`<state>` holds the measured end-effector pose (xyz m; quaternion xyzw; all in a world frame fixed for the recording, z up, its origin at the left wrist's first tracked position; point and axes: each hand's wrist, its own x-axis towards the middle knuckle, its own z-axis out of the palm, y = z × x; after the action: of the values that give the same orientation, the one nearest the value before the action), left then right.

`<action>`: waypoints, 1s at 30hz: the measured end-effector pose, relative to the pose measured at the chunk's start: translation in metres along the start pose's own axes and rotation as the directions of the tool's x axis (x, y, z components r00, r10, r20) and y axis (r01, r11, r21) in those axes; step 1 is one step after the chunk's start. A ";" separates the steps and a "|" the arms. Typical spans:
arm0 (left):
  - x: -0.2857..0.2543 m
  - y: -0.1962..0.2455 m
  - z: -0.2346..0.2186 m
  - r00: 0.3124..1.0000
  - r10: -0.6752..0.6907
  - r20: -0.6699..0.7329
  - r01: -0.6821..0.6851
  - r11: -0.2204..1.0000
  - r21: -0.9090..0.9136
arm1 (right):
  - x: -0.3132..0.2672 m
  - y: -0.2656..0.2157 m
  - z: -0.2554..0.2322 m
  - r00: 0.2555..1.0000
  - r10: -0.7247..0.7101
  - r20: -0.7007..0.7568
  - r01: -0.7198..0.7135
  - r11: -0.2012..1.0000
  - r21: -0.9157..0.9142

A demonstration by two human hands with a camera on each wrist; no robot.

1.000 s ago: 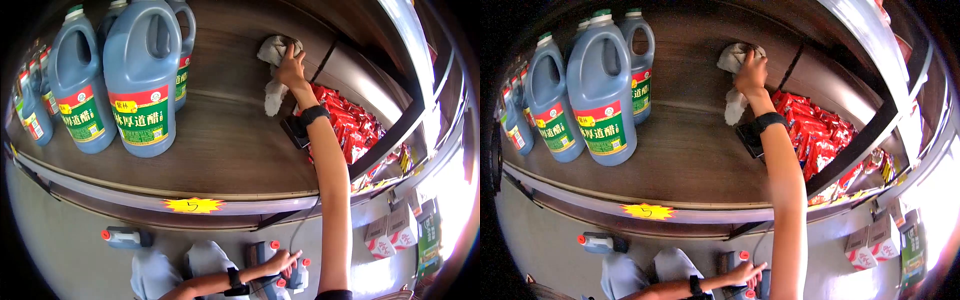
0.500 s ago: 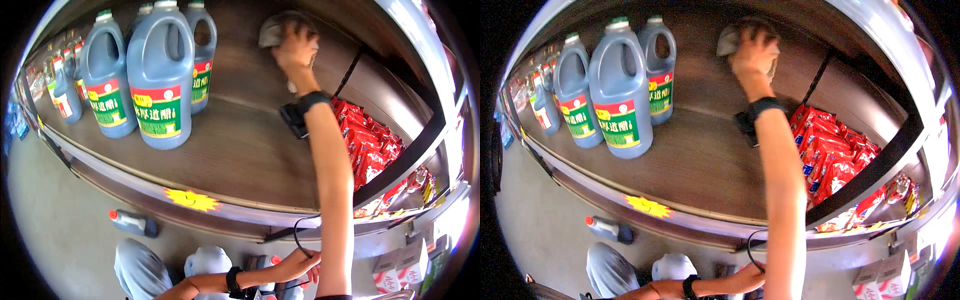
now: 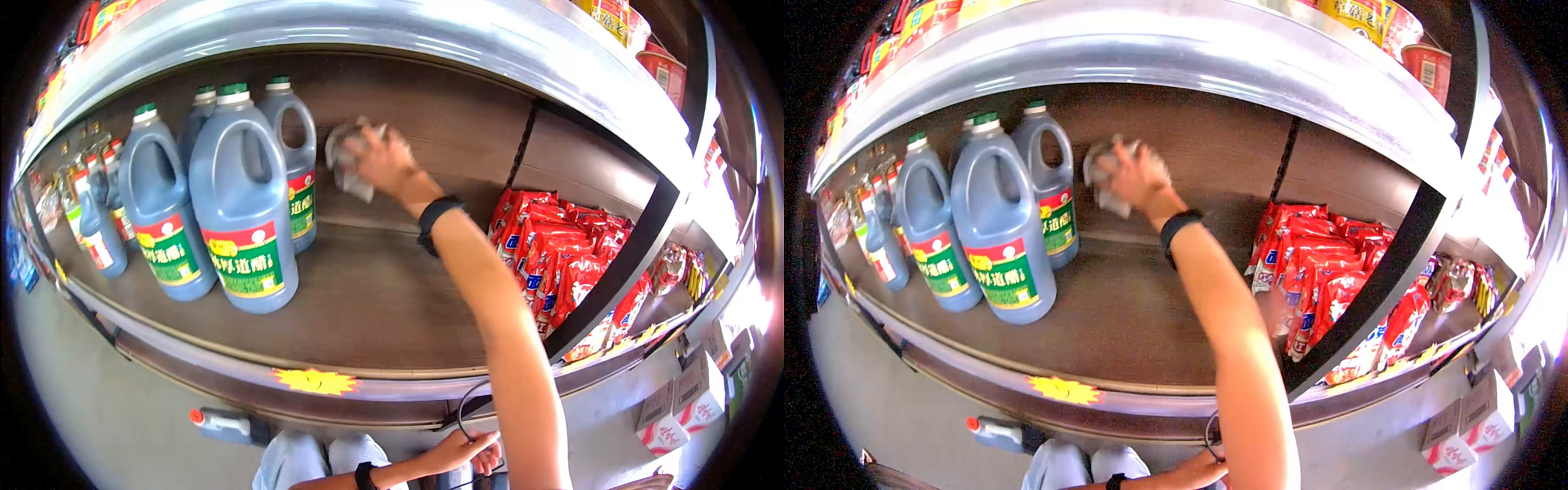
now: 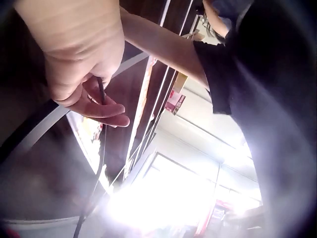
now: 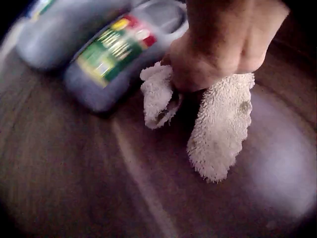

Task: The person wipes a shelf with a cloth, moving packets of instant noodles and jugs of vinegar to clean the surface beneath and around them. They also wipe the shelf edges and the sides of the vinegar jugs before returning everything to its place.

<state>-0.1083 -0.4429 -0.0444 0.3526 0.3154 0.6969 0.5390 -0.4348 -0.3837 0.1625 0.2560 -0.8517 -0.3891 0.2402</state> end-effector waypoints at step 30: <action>-0.070 -0.001 -0.049 0.985 -0.158 0.069 0.151 0.984 0.096 | -0.051 0.109 -0.017 0.260 0.961 0.092 -0.907 0.211 0.364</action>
<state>-0.1371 -0.5136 -0.0829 0.3775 0.3523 0.6238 0.5867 -0.4132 -0.2990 0.2476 -0.2435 -0.8635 0.0127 0.4415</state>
